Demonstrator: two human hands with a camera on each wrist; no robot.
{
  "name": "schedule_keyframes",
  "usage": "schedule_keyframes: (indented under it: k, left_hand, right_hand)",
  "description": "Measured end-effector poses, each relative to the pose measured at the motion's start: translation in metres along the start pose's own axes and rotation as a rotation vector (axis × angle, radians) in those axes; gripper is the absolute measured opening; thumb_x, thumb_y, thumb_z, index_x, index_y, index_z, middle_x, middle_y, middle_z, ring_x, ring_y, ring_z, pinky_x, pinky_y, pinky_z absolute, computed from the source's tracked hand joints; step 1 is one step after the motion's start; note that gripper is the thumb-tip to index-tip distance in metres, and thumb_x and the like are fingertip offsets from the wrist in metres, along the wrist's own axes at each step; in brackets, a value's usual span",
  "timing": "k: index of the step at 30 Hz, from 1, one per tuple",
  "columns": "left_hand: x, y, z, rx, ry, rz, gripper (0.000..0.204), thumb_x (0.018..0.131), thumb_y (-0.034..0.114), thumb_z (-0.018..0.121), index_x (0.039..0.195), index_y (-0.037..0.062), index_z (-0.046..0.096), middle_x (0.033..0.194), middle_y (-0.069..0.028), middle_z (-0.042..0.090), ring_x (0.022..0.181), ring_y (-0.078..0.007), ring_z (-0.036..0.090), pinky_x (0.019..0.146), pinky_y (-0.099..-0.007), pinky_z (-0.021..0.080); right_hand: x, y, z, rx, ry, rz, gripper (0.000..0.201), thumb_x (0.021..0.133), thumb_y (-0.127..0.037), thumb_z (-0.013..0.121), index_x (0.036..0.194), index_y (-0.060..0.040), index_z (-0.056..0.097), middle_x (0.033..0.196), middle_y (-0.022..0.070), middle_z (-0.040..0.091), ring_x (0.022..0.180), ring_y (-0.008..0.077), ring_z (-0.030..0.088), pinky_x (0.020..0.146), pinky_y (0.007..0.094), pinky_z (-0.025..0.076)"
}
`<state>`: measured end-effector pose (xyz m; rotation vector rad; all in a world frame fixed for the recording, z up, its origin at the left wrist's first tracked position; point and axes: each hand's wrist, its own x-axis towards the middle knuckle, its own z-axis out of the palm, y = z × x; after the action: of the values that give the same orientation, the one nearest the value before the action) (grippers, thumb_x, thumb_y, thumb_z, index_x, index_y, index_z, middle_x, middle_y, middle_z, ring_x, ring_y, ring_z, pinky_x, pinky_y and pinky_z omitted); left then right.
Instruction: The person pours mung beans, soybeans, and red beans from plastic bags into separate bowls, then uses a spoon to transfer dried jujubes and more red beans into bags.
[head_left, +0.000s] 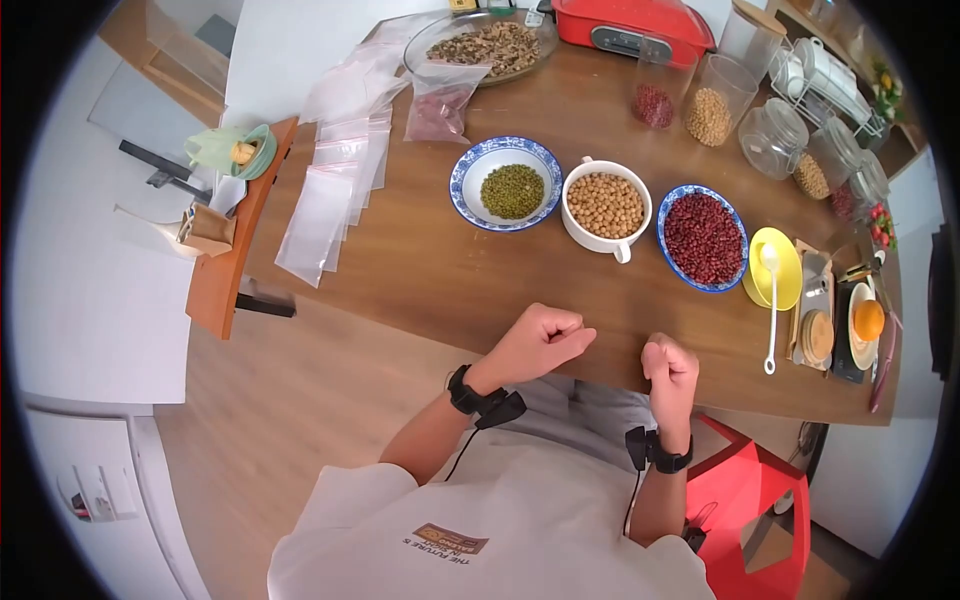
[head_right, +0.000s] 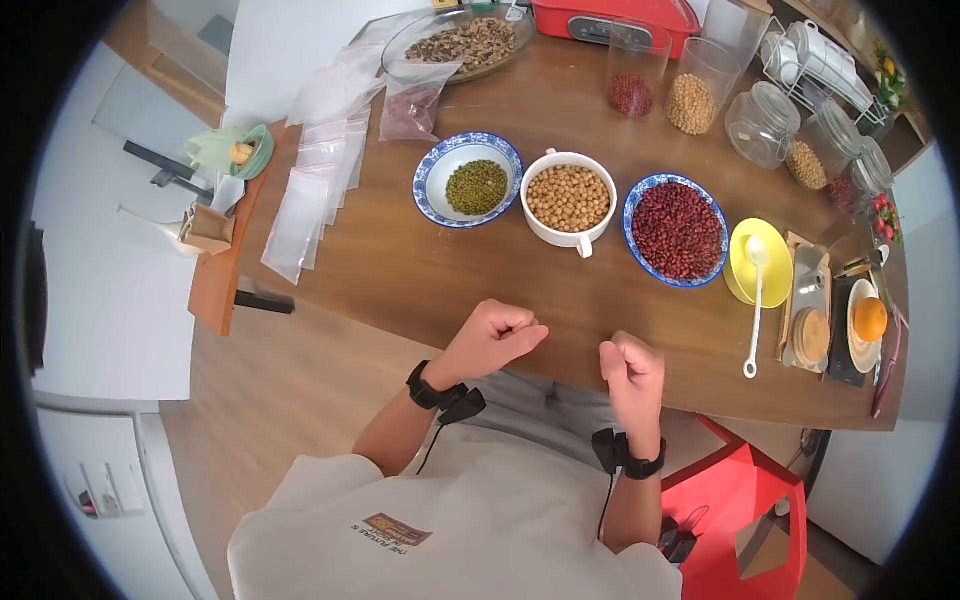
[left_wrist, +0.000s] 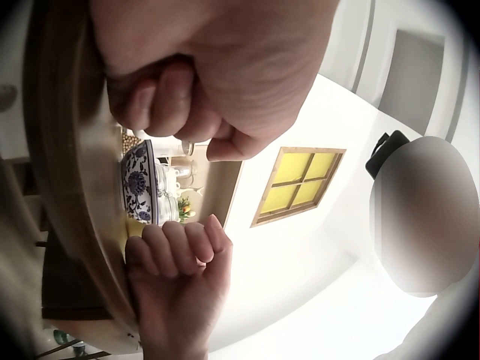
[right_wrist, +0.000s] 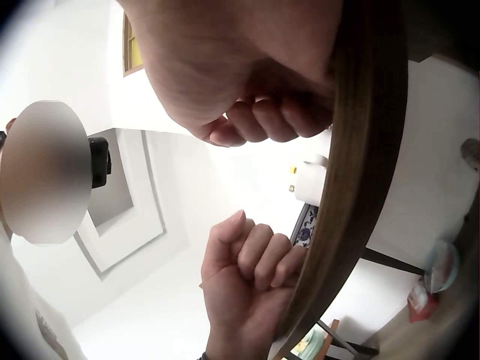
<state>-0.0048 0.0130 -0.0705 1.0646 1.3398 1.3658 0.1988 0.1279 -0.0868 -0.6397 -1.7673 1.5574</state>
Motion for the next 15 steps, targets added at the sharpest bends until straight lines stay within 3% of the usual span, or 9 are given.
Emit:
schedule_keyframes:
  k: [6,8,10,11,12,13,14,15]
  left_hand:
    - [-0.010,0.012,-0.010,0.069,0.041,0.002,0.046,0.099,0.006,0.065,0.066,0.0056,0.033,0.058,0.0037,0.035,0.055,-0.0073,0.027,0.049,-0.0297,0.023]
    - [-0.024,0.028,-0.032,0.269,0.013,0.222,0.042,0.097,0.004,0.066,0.066,0.0038,0.037,0.059,-0.0004,0.044,0.054,-0.0120,0.035,0.049,-0.0303,0.028]
    - [-0.040,0.052,-0.060,0.271,0.104,0.242,0.037,0.092,0.002,0.071,0.068,0.0003,0.043,0.062,-0.0067,0.044,0.055,-0.0202,0.039,0.051,-0.0332,0.033]
    - [-0.049,0.060,-0.081,0.343,0.167,0.236,0.029,0.091,0.001,0.071,0.071,-0.0011,0.050,0.066,-0.0070,0.051,0.058,-0.0186,0.046,0.053,-0.0320,0.037]
    - [-0.055,0.069,-0.101,0.475,0.289,0.232,0.024,0.092,0.004,0.070,0.074,-0.0015,0.056,0.067,-0.0079,0.053,0.059,-0.0176,0.049,0.055,-0.0308,0.040]
    - [-0.059,0.088,-0.117,0.723,0.432,0.098,0.020,0.094,0.007,0.069,0.078,-0.0014,0.061,0.068,-0.0086,0.054,0.060,-0.0162,0.050,0.056,-0.0304,0.041]
    - [-0.055,0.103,-0.135,0.948,0.529,0.002,0.018,0.096,0.011,0.069,0.082,-0.0005,0.064,0.072,-0.0105,0.058,0.062,-0.0231,0.055,0.058,-0.0338,0.044]
    - [-0.049,0.111,-0.157,1.273,0.550,0.070,0.016,0.097,0.014,0.068,0.088,0.0007,0.066,0.081,-0.0130,0.064,0.069,-0.0329,0.061,0.062,-0.0392,0.048]
  right_hand:
    - [0.001,0.002,-0.004,-0.006,-0.045,0.006,0.036,0.097,0.001,0.061,0.067,-0.0015,0.042,0.063,0.0003,0.041,0.058,0.0095,0.037,0.052,0.0289,0.027]
    - [0.001,0.002,-0.005,-0.008,-0.051,0.001,0.035,0.097,0.000,0.061,0.067,-0.0013,0.043,0.063,0.0006,0.041,0.057,0.0103,0.037,0.052,0.0292,0.027]
    - [0.003,0.001,-0.005,0.004,-0.077,-0.004,0.035,0.097,0.000,0.062,0.067,-0.0012,0.044,0.064,0.0009,0.041,0.057,0.0111,0.037,0.052,0.0294,0.027]
    - [0.003,0.000,-0.006,0.004,-0.078,-0.010,0.035,0.097,-0.001,0.062,0.067,-0.0009,0.044,0.064,0.0012,0.042,0.057,0.0115,0.038,0.052,0.0294,0.027]
    - [0.005,0.000,-0.006,0.005,-0.079,-0.015,0.035,0.097,-0.002,0.062,0.066,-0.0007,0.045,0.064,0.0014,0.043,0.057,0.0119,0.039,0.052,0.0294,0.028]
    - [0.006,0.001,-0.006,0.022,-0.098,-0.012,0.035,0.097,-0.002,0.062,0.066,-0.0007,0.045,0.064,0.0014,0.043,0.057,0.0119,0.039,0.052,0.0294,0.028]
    - [0.007,0.002,-0.006,0.031,-0.104,-0.042,0.035,0.097,-0.002,0.062,0.066,-0.0006,0.046,0.064,0.0019,0.045,0.057,0.0122,0.040,0.052,0.0292,0.028]
    - [0.008,0.003,-0.006,0.038,-0.103,-0.071,0.035,0.097,-0.002,0.062,0.066,-0.0004,0.046,0.064,0.0023,0.046,0.057,0.0124,0.041,0.052,0.0290,0.028]
